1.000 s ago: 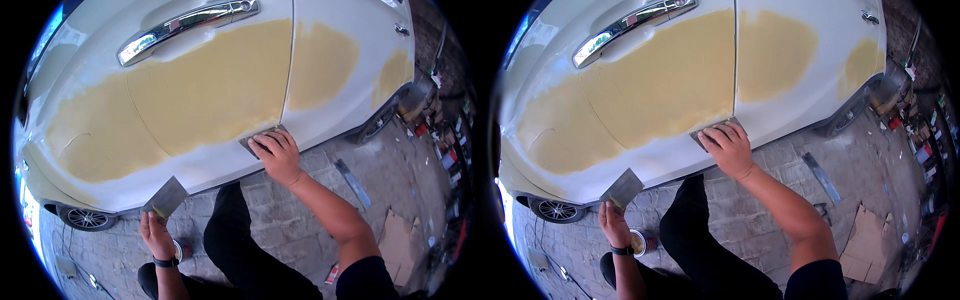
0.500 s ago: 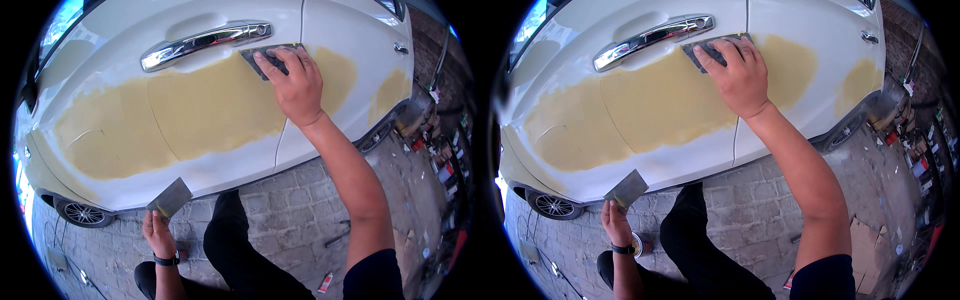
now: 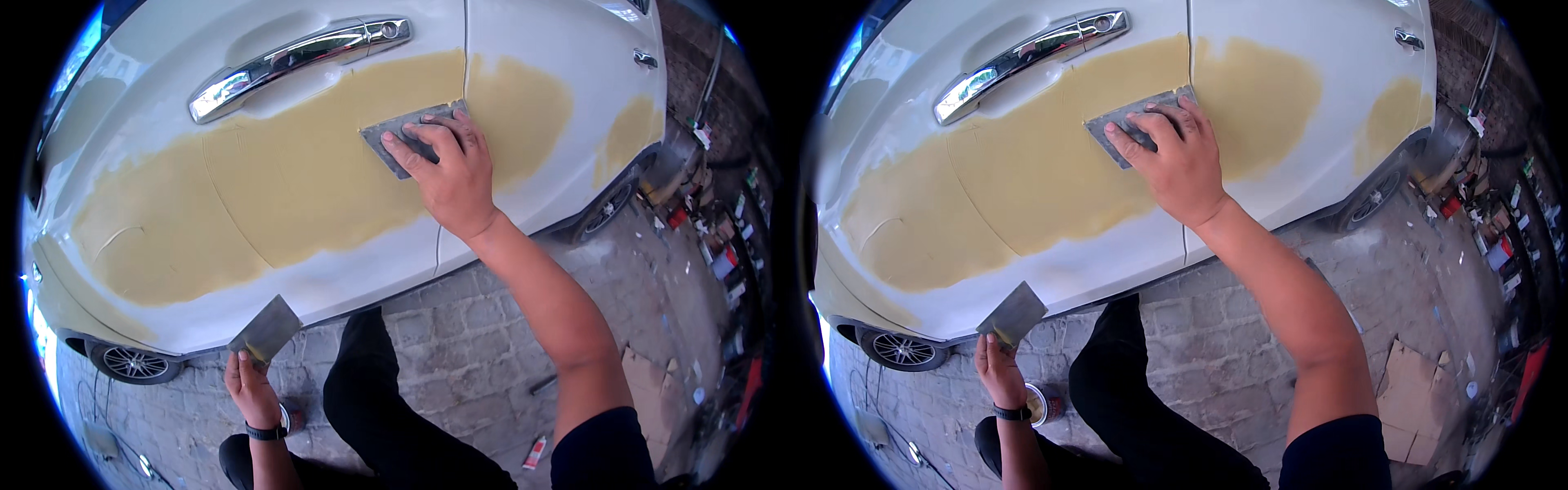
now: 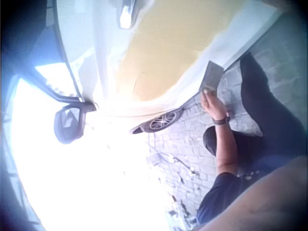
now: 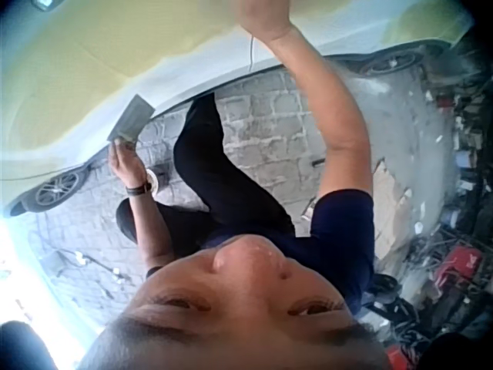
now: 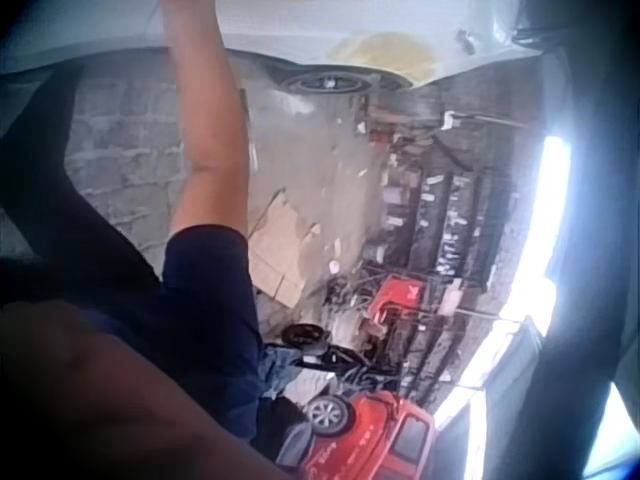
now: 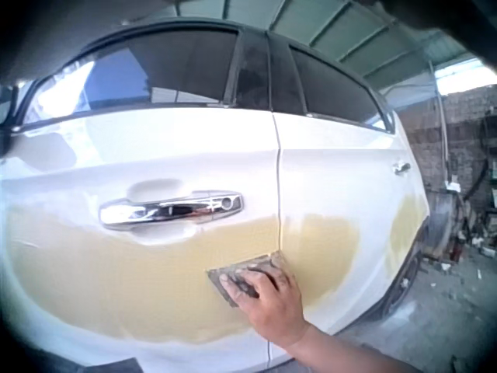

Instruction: The person applies a beige body filler to the side panel of a white car using a metal spreader. They repeatedly transfer filler from a container to the spreader and smooth it over the car's surface, working around the door handle and wheel arch.

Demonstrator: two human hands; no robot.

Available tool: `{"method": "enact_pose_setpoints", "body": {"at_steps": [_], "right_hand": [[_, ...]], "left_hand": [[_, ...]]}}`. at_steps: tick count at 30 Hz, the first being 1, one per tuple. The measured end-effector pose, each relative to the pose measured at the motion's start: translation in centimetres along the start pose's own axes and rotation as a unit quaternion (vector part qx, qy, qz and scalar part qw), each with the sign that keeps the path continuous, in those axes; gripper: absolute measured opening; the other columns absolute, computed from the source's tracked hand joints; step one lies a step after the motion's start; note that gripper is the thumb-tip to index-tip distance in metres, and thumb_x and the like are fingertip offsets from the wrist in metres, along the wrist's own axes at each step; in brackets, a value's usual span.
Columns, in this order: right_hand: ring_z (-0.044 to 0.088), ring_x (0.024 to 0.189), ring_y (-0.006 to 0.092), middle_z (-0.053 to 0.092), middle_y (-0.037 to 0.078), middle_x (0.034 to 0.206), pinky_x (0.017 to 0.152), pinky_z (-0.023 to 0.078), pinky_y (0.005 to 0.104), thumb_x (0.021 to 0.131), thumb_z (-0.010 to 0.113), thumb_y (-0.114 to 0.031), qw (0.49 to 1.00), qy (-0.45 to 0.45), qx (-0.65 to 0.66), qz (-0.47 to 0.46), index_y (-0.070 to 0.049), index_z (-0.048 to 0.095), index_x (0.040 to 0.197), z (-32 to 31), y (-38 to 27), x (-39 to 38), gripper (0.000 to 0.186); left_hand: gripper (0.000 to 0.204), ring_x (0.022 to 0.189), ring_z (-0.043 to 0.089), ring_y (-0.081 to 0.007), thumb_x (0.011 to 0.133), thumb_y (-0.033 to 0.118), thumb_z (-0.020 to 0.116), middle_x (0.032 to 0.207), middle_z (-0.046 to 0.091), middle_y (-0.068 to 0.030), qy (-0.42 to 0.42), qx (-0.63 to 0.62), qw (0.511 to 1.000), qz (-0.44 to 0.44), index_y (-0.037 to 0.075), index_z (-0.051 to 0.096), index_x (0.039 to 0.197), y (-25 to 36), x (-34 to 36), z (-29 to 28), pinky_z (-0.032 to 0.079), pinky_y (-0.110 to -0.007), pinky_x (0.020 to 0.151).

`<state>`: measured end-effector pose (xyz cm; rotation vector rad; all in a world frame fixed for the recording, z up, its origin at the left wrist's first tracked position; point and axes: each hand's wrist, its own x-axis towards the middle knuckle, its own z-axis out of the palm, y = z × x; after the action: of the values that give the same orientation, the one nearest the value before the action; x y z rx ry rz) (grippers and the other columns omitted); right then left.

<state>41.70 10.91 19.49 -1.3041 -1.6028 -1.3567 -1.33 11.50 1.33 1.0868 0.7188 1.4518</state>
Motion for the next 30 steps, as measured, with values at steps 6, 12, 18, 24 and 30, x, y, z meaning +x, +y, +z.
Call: {"method": "enact_pose_setpoints", "body": {"at_steps": [6,12,18,24,30], "right_hand": [[0.064,0.118,0.0246,0.068,-0.003,0.119,0.114,0.046,0.055,0.091,0.073,-0.015,0.999,-0.009,0.008,0.043,-0.032,0.078,0.128,1.1,-2.8,-6.6,0.041],[0.062,0.121,0.0231,0.066,-0.004,0.122,0.116,0.045,0.0545,0.091,0.075,-0.018,0.996,-0.023,0.033,0.08,-0.032,0.079,0.125,2.2,-5.8,-12.0,0.037],[0.064,0.118,0.0237,0.068,-0.002,0.12,0.115,0.045,0.0524,0.092,0.072,-0.014,0.988,-0.104,0.064,0.093,-0.03,0.08,0.128,0.9,-8.3,-15.9,0.04],[0.067,0.112,0.0239,0.069,0.0,0.116,0.113,0.046,0.0534,0.09,0.071,-0.014,0.997,-0.017,0.038,0.06,-0.026,0.079,0.126,-2.1,-4.3,-6.6,0.039],[0.067,0.11,0.0244,0.069,0.0,0.115,0.113,0.047,0.0543,0.088,0.071,-0.01,0.995,0.079,-0.028,-0.047,-0.028,0.08,0.125,-0.3,1.7,4.4,0.041]], "left_hand": [[0.028,0.118,0.072,-0.0211,0.116,0.022,0.055,0.13,0.073,-0.0101,-0.015,0.017,1.0,-0.007,0.001,0.066,0.131,-0.2,-0.3,-1.0,0.058,-0.04,0.102],[0.028,0.12,0.071,-0.0219,0.115,0.022,0.055,0.132,0.072,-0.011,-0.02,0.031,0.999,-0.005,0.001,0.066,0.131,0.1,-0.5,-1.3,0.058,-0.041,0.103],[0.027,0.119,0.071,-0.0215,0.115,0.021,0.057,0.131,0.072,-0.0109,-0.012,0.024,1.0,-0.005,0.001,0.066,0.13,-0.1,-0.5,-1.7,0.058,-0.041,0.103],[0.026,0.118,0.071,-0.021,0.115,0.02,0.057,0.129,0.073,-0.0101,-0.01,0.033,0.999,0.006,0.001,0.066,0.129,-0.2,-0.2,-1.7,0.059,-0.04,0.101],[0.023,0.105,0.072,-0.0163,0.115,0.018,0.056,0.118,0.076,-0.007,0.024,0.012,1.0,0.008,0.0,0.069,0.12,0.6,-0.2,0.4,0.058,-0.035,0.095]]}}
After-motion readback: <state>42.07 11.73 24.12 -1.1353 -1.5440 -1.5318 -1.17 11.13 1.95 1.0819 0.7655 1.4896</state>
